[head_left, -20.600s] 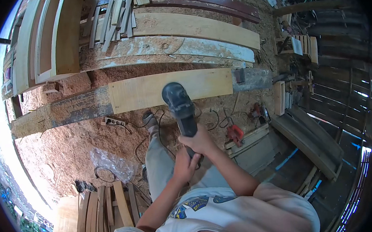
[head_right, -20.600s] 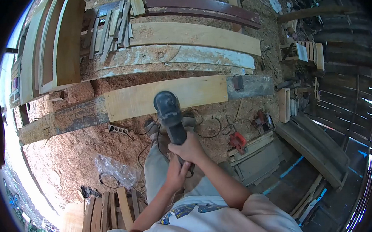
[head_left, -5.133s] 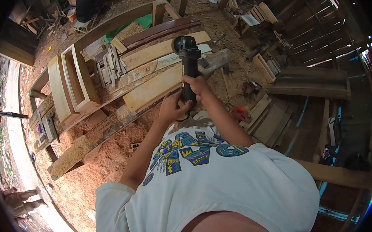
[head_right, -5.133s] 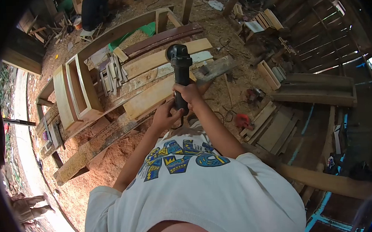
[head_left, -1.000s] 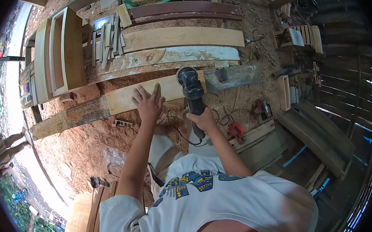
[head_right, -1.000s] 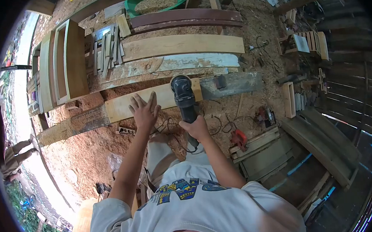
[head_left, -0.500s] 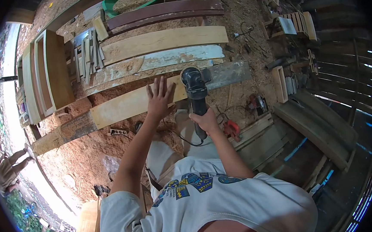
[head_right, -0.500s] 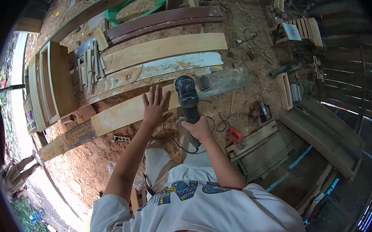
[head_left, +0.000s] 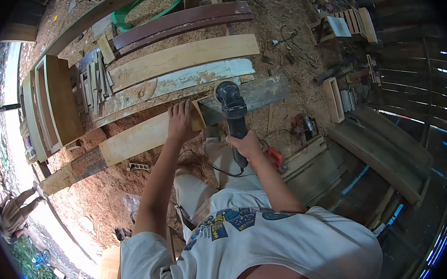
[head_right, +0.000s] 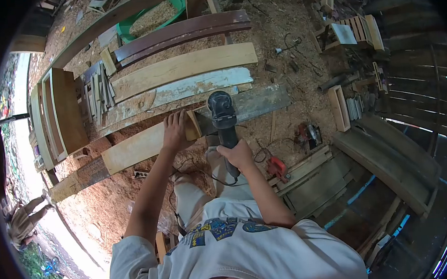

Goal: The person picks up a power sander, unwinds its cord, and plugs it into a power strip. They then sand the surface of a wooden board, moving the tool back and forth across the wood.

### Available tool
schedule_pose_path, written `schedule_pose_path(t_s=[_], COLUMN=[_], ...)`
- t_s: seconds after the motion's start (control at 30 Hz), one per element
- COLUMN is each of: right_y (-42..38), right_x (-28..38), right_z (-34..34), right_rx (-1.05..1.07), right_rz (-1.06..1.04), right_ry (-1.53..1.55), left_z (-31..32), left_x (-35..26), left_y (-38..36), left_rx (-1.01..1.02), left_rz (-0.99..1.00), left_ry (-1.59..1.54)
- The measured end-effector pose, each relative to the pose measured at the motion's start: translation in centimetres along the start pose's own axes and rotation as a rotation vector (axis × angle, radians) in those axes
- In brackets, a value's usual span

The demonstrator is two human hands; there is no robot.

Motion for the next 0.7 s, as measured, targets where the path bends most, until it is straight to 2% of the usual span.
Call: schedule_pose_path(t_s=[0.13, 0.3, 0.47, 0.5, 0.57, 0.63, 0.7], right_y=[-0.3, -2.0, -3.3, -3.8, -4.8, -6.0, -7.1], right_x=[0.5, 5.0, 8.3, 9.6, 12.0, 13.1, 14.4], right_z=[-0.7, -1.3, 0.1, 0.3, 0.5, 1.3, 1.9], right_rx=[0.042, 0.1, 0.112, 0.099, 0.08, 0.149, 0.136], right_rz=[-0.024, -0.082, -0.149, -0.212, -0.291, -0.233, -0.256], right_ry=[-0.001, 0.009, 0.082, 0.09, 0.103, 0.083, 0.093], left_z=[-3.8, -15.8, -26.2, -27.2, -29.8, -31.2, -32.5], left_x=[-1.0, -4.7, -5.7, -5.5, -4.7, -4.8, -4.2], left_y=[-0.8, -3.1, -7.6, -8.4, -10.4, -12.2, -14.2], left_rx=[-0.015, -0.078, -0.363, -0.377, -0.511, -0.568, -0.715], left_rz=[-0.013, 0.078, 0.181, 0.184, 0.173, 0.249, 0.309], left_ry=[-0.017, -0.017, -0.131, -0.12, -0.293, -0.294, -0.355])
Point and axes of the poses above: each hand's wrist, its own y-axis towards the middle knuckle, its own z-axis out of the palm, x = y × z, the point moved 8 cm from there along y, towards the middle knuckle, and after that the axes turned 14 degrees about -y, right-handed, at the moved point
